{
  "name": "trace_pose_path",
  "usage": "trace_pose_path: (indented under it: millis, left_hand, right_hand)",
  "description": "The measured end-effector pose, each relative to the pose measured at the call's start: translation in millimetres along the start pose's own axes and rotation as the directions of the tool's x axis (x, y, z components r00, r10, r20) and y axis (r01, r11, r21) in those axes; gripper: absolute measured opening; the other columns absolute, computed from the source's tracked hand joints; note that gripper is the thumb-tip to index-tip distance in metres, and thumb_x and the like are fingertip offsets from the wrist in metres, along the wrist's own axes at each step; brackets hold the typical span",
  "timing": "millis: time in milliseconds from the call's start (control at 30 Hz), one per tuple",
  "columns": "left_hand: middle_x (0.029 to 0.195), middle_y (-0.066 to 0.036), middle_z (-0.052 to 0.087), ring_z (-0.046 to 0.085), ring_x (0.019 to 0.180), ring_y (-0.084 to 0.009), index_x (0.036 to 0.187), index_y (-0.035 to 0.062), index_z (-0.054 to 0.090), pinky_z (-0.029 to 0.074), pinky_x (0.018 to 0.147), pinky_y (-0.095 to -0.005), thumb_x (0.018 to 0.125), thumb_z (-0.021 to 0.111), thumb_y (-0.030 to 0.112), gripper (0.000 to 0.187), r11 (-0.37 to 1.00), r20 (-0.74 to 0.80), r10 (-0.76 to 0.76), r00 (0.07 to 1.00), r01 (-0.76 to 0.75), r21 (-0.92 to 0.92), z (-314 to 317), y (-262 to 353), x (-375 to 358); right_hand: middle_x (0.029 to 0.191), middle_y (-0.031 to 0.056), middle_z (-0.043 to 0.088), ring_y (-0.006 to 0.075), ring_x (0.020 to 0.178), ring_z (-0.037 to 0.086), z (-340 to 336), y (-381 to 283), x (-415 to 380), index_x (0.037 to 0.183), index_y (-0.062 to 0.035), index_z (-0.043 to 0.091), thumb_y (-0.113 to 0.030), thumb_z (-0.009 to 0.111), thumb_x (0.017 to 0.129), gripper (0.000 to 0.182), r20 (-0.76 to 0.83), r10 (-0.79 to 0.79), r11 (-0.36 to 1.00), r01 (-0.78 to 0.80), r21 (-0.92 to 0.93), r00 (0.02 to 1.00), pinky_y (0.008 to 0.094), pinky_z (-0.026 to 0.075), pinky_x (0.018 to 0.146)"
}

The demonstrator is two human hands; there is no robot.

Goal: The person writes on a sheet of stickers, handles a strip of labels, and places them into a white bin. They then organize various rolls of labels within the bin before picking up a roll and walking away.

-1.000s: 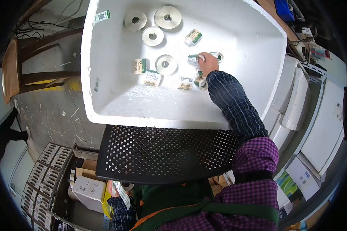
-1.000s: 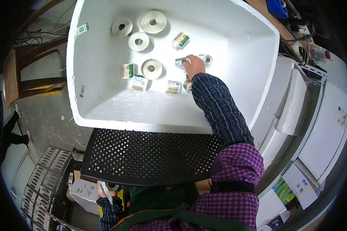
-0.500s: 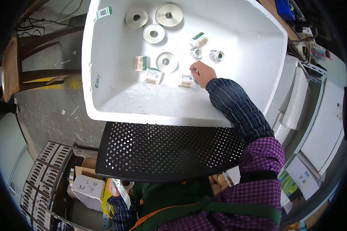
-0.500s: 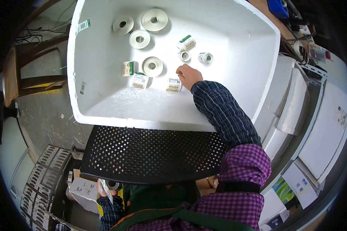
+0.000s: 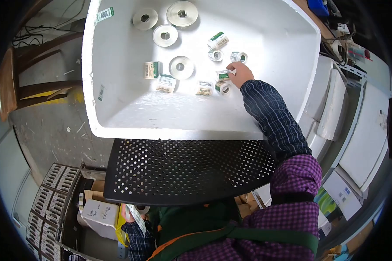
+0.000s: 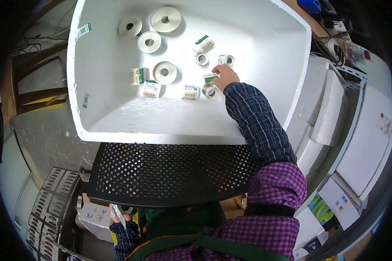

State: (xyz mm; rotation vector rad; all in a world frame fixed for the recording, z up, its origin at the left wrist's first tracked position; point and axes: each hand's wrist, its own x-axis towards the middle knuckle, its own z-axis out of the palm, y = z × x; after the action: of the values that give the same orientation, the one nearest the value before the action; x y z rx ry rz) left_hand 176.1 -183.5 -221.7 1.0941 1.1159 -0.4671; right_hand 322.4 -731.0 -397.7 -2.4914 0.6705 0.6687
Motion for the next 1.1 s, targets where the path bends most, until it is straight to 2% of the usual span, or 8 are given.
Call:
trace_pose_path:
  millis: [67,167,267,367,600,900,1000,1100]
  left_hand:
    - [0.107,-0.015,0.060,0.062,0.093,-0.0263,0.115,-0.0028,0.051,0.054,0.080,-0.0374,0.091,0.044,0.027,0.038,0.993,-0.007,-0.050,0.999,0.049,-0.111,6.8,2.0,-0.4]
    - [0.108,-0.015,0.060,0.061,0.094,-0.0270,0.116,-0.0025,0.051,0.053,0.080,-0.0385,0.090,0.046,0.026,0.039,0.976,0.141,-0.099,0.985,0.123,-0.179,17.9,12.3,-7.7]
    - [0.109,-0.016,0.060,0.061,0.094,-0.0277,0.117,-0.0020,0.050,0.053,0.080,-0.0398,0.089,0.048,0.027,0.040,0.982,0.151,-0.093,0.984,0.116,-0.148,21.1,13.7,-8.2]
    - [0.109,-0.016,0.060,0.061,0.094,-0.0282,0.118,-0.0017,0.050,0.054,0.080,-0.0408,0.089,0.049,0.028,0.041,0.996,0.048,-0.050,0.998,0.053,-0.070,17.5,8.4,-6.1]
    - [0.111,-0.016,0.059,0.061,0.094,-0.0285,0.118,-0.0014,0.049,0.055,0.078,-0.0421,0.088,0.050,0.030,0.044,0.991,0.028,-0.096,0.995,0.098,-0.089,27.5,8.6,-6.2]
    - [0.116,-0.018,0.055,0.060,0.097,-0.0316,0.121,-0.0023,0.047,0.054,0.080,-0.0452,0.088,0.050,0.034,0.049,0.994,0.094,-0.066,0.993,0.074,-0.079,10.4,-0.2,4.7]
    - [0.116,-0.018,0.055,0.059,0.099,-0.0315,0.122,-0.0016,0.046,0.052,0.082,-0.0468,0.087,0.050,0.035,0.050,0.975,0.086,-0.144,0.986,0.156,-0.156,10.8,0.9,7.1]
    - [0.115,-0.017,0.056,0.059,0.100,-0.0308,0.122,-0.0007,0.047,0.052,0.083,-0.0463,0.086,0.051,0.034,0.050,0.974,0.114,-0.137,0.984,0.155,-0.164,12.7,0.5,6.4]
  right_hand:
    - [0.107,0.0090,0.055,0.0251,0.100,0.057,-3.9,3.8,-2.0,0.105,-0.0136,0.060,-0.017,0.060,0.079,0.026,0.105,0.056,0.996,-0.048,-0.072,0.993,0.0354,0.047,0.086]
    - [0.111,0.0095,0.052,0.0258,0.101,0.057,6.1,11.4,-4.7,0.112,-0.0157,0.056,-0.016,0.060,0.079,0.033,0.089,0.049,0.987,-0.034,-0.159,0.995,0.0360,0.047,0.087]
    - [0.113,0.0082,0.052,0.0260,0.100,0.056,9.6,9.6,-3.7,0.116,-0.0161,0.052,-0.015,0.062,0.077,0.041,0.059,0.037,0.979,-0.025,-0.200,0.998,0.0364,0.047,0.087]
    - [0.115,0.0088,0.051,0.0266,0.101,0.056,10.9,10.5,0.7,0.118,-0.0162,0.051,-0.015,0.061,0.078,0.041,0.110,-0.015,0.982,0.036,-0.186,0.994,0.0369,0.046,0.088]
    - [0.122,0.0100,0.050,0.0265,0.104,0.056,16.6,21.8,12.2,0.128,-0.0180,0.047,-0.025,0.056,0.085,0.044,0.123,-0.017,0.983,0.040,-0.182,0.992,0.0370,0.046,0.091]
    - [0.106,0.0143,0.063,0.0279,0.098,0.058,14.5,23.7,23.9,0.123,-0.0125,0.053,-0.027,0.057,0.085,0.041,0.068,0.127,0.976,-0.137,0.172,0.990,0.0356,0.045,0.088]
    - [0.100,0.0144,0.063,0.0239,0.087,0.061,18.3,22.7,27.5,0.121,-0.0103,0.055,-0.025,0.058,0.084,0.040,0.040,0.139,0.964,-0.144,0.223,0.990,0.0326,0.048,0.081]
    - [0.090,0.0126,0.064,0.0174,0.072,0.061,21.9,20.3,32.2,0.120,-0.0058,0.056,-0.023,0.059,0.084,0.040,0.100,0.214,0.863,-0.236,0.446,0.972,0.0283,0.050,0.068]
